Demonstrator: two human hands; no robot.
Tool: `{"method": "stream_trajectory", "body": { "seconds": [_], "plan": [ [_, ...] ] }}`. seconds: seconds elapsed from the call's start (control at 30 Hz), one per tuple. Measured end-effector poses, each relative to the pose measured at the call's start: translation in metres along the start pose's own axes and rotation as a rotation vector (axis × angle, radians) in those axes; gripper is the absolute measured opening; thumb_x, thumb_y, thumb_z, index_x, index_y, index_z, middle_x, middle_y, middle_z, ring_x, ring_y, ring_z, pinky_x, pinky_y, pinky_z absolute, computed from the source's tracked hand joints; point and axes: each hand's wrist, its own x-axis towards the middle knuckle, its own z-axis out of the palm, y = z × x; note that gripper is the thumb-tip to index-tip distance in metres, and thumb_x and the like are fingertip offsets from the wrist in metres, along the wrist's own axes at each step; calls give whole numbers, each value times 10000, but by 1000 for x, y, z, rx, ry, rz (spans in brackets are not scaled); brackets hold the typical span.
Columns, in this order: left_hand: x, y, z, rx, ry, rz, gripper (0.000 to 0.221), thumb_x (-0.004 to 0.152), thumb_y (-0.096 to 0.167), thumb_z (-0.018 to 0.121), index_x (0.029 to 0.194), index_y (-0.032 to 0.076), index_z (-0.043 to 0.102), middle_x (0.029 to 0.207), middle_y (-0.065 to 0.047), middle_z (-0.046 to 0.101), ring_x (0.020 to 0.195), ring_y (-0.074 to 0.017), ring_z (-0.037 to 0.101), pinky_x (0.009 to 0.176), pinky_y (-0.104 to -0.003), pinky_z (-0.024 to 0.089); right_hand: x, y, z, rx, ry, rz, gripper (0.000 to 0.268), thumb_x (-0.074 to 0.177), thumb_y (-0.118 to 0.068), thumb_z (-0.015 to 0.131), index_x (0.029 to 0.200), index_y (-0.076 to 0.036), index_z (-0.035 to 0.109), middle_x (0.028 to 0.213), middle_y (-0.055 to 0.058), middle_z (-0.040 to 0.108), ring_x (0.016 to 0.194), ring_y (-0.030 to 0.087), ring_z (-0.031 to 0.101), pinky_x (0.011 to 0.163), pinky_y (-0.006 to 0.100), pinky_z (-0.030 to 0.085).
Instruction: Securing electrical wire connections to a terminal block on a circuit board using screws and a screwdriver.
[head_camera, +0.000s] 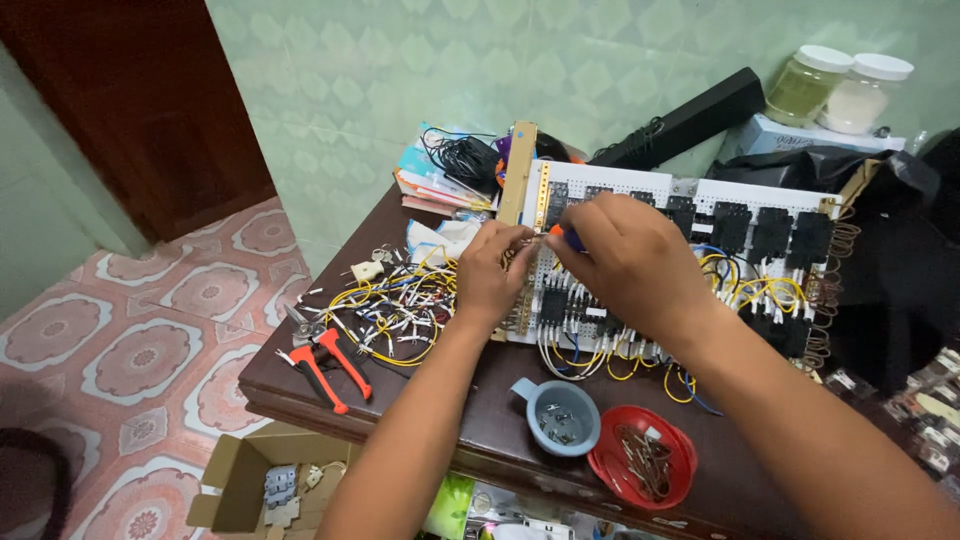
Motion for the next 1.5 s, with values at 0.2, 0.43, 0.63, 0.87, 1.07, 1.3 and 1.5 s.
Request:
{"method": "stream_trajectory", "body": {
  "seconds": [0.2, 0.43, 0.63, 0.87, 1.07, 1.3, 1.5],
  "plan": [
    [-1, -5, 3, 4, -16, 1, 143, 891, 207, 797, 1028, 180, 770, 812, -12, 650, 793, -237, 717, 720, -351, 595, 7, 3, 3, -39, -53, -24, 180, 940, -141, 797, 969, -95, 625, 756, 32, 583, 659, 211, 659, 603, 306, 539],
    [-1, 0, 1, -47, -32, -17, 145, 892, 195, 787, 1036, 177, 777, 808, -25, 651, 794, -239, 722, 715, -353, 595, 15, -1, -3, -15, -130, -30, 172, 935, -129, 799, 978, -80, 640, 763, 48, 606, 644, 202, 655, 583, 303, 523],
    [0, 4, -1, -32, -49, -3, 137, 888, 175, 782, 1025, 173, 776, 796, -36, 646, 777, -258, 719, 706, -364, 592, 15, 0, -3, -15, -138, -36, 179, 928, -123, 802, 989, -73, 641, 774, 60, 611, 656, 221, 664, 589, 321, 536],
    [-1, 4, 0, 0, -28, 14, 126, 898, 185, 776, 1017, 146, 761, 786, -55, 634, 759, -279, 710, 685, -383, 584, 16, 2, -1, -35, -167, -83, 194, 912, -131, 807, 1008, -80, 647, 780, 67, 610, 657, 222, 655, 586, 323, 533],
    [-1, 2, 0, 13, -12, 34, 134, 896, 193, 778, 1019, 142, 760, 776, -54, 630, 752, -277, 710, 673, -373, 584, 15, 5, 3, -58, -158, -98, 200, 912, -127, 803, 1019, -80, 640, 785, 64, 597, 656, 225, 647, 594, 326, 534],
    [0, 1, 1, -15, 5, 49, 123, 879, 175, 795, 992, 135, 772, 735, -54, 642, 700, -252, 706, 625, -339, 579, 21, 8, -2, -28, -207, -98, 239, 877, -116, 836, 1041, -82, 664, 798, 70, 635, 671, 210, 663, 605, 310, 531],
    [0, 0, -1, -8, 5, 29, 117, 900, 231, 784, 1000, 170, 781, 716, -25, 634, 690, -219, 700, 617, -317, 576, 21, 9, -6, -17, -212, -168, 251, 864, -122, 832, 1015, -74, 638, 845, 86, 633, 682, 231, 669, 603, 323, 546]
  ]
}}
